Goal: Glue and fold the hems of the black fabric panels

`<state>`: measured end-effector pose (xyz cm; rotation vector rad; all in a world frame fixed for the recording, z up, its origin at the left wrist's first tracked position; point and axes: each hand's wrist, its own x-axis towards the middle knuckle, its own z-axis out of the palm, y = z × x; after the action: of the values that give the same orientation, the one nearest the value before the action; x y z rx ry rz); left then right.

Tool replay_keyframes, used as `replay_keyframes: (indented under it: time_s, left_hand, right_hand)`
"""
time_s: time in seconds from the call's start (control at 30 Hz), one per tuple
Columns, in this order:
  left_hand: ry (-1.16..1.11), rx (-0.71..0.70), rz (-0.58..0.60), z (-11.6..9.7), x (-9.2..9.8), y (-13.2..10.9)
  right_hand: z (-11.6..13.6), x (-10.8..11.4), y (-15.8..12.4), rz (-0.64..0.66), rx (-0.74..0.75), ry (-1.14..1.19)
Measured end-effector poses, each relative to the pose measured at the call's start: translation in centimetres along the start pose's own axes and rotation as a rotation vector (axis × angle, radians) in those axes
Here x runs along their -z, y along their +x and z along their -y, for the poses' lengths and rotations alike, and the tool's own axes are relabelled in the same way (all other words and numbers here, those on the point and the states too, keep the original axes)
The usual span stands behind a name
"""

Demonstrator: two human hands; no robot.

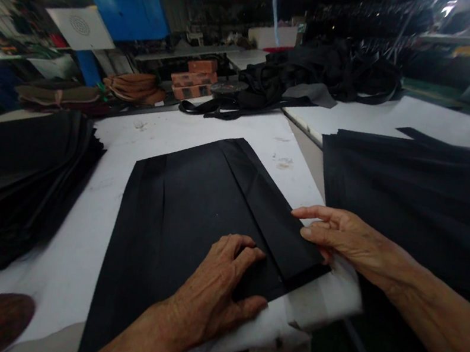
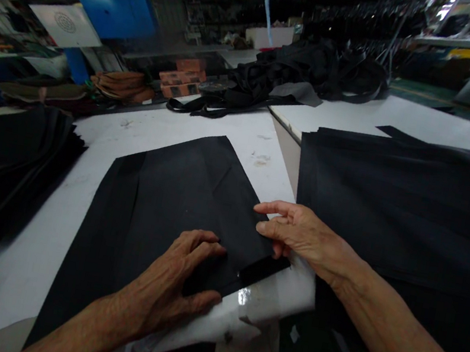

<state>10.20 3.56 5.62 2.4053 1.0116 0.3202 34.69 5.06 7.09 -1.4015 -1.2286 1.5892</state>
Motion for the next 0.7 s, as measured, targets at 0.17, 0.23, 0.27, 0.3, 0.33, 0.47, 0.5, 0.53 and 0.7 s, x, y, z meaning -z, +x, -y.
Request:
replay_keyframes:
  time_s: [0.17, 0.23, 0.27, 0.3, 0.33, 0.47, 0.5, 0.53, 0.7]
  left_hand:
    - [0.01, -0.009, 0.007, 0.2, -0.1, -0.2]
    - [0.014, -0.01, 0.002, 0.3, -0.2, -0.2]
    - [0.017, -0.012, -0.002, 0.3, -0.2, -0.2]
    - [0.019, -0.013, -0.003, 0.3, -0.3, -0.2]
    - [0.02, -0.014, -0.004, 0.4, -0.3, -0.2]
    - [0.004, -0.012, -0.021, 0.4, -0.3, -0.2]
    - [-0.001, -0.013, -0.03, 0.3, -0.3, -0.2]
    - [-0.003, -0.015, -0.041, 0.3, -0.4, -0.3]
    - [0.059, -0.063, -0.008, 0.1, -0.1, -0.2]
  right_hand:
    - [0.1, -0.7, 0.2, 0.007, 0.016, -0.102]
    - [-0.6, -0.8, 0.4, 0.009, 0.009, -0.176]
    - [-1.0, -0.8, 0.5, 0.003, 0.013, -0.223]
    - [-1.3, -0.8, 0.6, -0.006, 0.024, -0.272]
    - [-1.5, -0.9, 0.6, -0.014, 0.039, -0.317]
    - [-1.4, -1.1, 0.5, -0.024, 0.074, -0.406]
    - [-1.3, -1.2, 0.5, -0.025, 0.08, -0.415]
    - [-1.3, -1.2, 0.5, -0.027, 0.086, -0.424]
    - [-1.5, -1.3, 0.5, -0.032, 0.11, -0.44]
